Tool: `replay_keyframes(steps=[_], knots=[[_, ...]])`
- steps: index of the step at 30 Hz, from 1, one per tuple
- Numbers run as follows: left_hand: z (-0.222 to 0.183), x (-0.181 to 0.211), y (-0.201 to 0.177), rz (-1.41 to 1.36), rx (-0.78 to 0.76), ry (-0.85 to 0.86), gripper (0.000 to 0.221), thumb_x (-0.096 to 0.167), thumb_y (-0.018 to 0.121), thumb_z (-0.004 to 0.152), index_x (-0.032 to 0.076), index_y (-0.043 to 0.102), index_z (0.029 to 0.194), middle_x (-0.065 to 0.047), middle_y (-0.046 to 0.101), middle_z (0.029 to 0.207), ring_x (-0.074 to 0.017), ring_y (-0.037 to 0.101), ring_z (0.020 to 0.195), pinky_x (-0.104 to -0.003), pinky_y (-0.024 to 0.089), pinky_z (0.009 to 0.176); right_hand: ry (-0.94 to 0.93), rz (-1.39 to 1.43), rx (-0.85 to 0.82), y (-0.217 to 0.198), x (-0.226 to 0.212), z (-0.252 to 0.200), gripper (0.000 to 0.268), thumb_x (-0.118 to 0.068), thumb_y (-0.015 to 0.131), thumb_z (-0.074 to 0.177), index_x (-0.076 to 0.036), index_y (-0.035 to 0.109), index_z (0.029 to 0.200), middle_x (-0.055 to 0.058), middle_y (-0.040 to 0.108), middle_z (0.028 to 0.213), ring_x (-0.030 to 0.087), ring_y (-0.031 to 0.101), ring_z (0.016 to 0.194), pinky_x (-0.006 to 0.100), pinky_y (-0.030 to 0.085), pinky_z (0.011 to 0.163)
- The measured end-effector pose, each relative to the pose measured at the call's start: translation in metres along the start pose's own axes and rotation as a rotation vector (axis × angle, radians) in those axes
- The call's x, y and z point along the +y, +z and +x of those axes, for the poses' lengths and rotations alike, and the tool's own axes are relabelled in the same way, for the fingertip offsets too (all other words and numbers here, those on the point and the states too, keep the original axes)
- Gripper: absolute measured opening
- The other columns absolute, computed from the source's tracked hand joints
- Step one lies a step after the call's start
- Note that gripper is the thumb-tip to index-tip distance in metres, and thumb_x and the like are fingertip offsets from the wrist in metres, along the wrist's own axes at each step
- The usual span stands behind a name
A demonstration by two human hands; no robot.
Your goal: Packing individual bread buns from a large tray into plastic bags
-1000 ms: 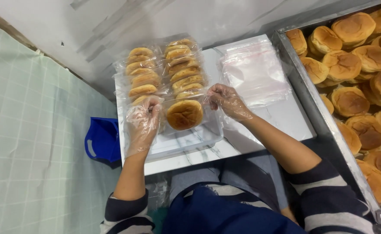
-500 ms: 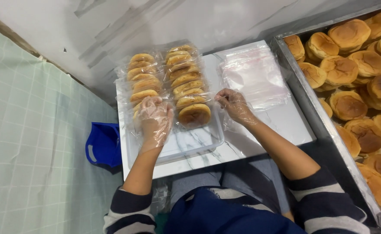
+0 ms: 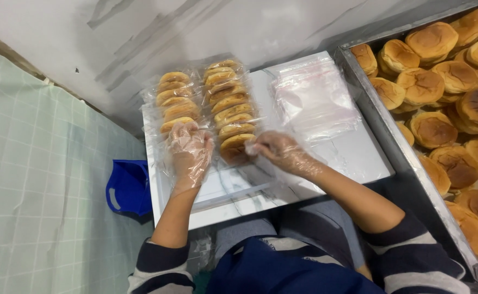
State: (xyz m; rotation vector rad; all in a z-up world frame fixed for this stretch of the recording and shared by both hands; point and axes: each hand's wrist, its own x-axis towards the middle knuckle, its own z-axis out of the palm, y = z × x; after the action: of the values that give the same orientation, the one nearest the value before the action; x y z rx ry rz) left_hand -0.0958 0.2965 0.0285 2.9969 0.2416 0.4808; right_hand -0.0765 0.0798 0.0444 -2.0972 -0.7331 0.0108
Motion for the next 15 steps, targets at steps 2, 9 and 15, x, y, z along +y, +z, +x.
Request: replay_keyframes(steps=[2,9,15], knots=[[-0.001,0.001,0.0,-0.004,0.0,0.002,0.01,0.038,0.055,0.074,0.028,0.058,0.073,0.004,0.045,0.105,-0.0242,0.032,0.113,-0.044,0.039,0.082,-0.011,-0.042,-0.233,-0.011,-0.031,-0.001,0.022,-0.022,0.052,0.084,-0.002,0.06,0.089,0.022,0.059,0.079,0.037,0.058,0.077,0.045,0.048,0.07],[-0.001,0.001,-0.002,-0.014,0.022,0.027,0.011,0.037,0.056,0.073,0.027,0.058,0.074,0.004,0.045,0.103,-0.0239,0.032,0.113,-0.043,0.038,0.084,-0.19,-0.213,-0.478,0.027,-0.012,0.007,0.023,-0.018,0.05,0.083,0.0,0.064,0.081,0.017,0.064,0.079,0.03,0.062,0.076,0.033,0.051,0.07],[-0.006,-0.008,-0.01,-0.109,0.094,0.062,0.013,0.035,0.061,0.072,0.024,0.06,0.079,-0.001,0.048,0.103,-0.0264,0.036,0.112,-0.043,0.037,0.087,-0.127,-0.52,-0.503,0.059,0.01,0.021,0.024,-0.033,0.055,0.077,-0.01,0.061,0.071,0.008,0.063,0.065,0.023,0.064,0.065,0.03,0.049,0.055]])
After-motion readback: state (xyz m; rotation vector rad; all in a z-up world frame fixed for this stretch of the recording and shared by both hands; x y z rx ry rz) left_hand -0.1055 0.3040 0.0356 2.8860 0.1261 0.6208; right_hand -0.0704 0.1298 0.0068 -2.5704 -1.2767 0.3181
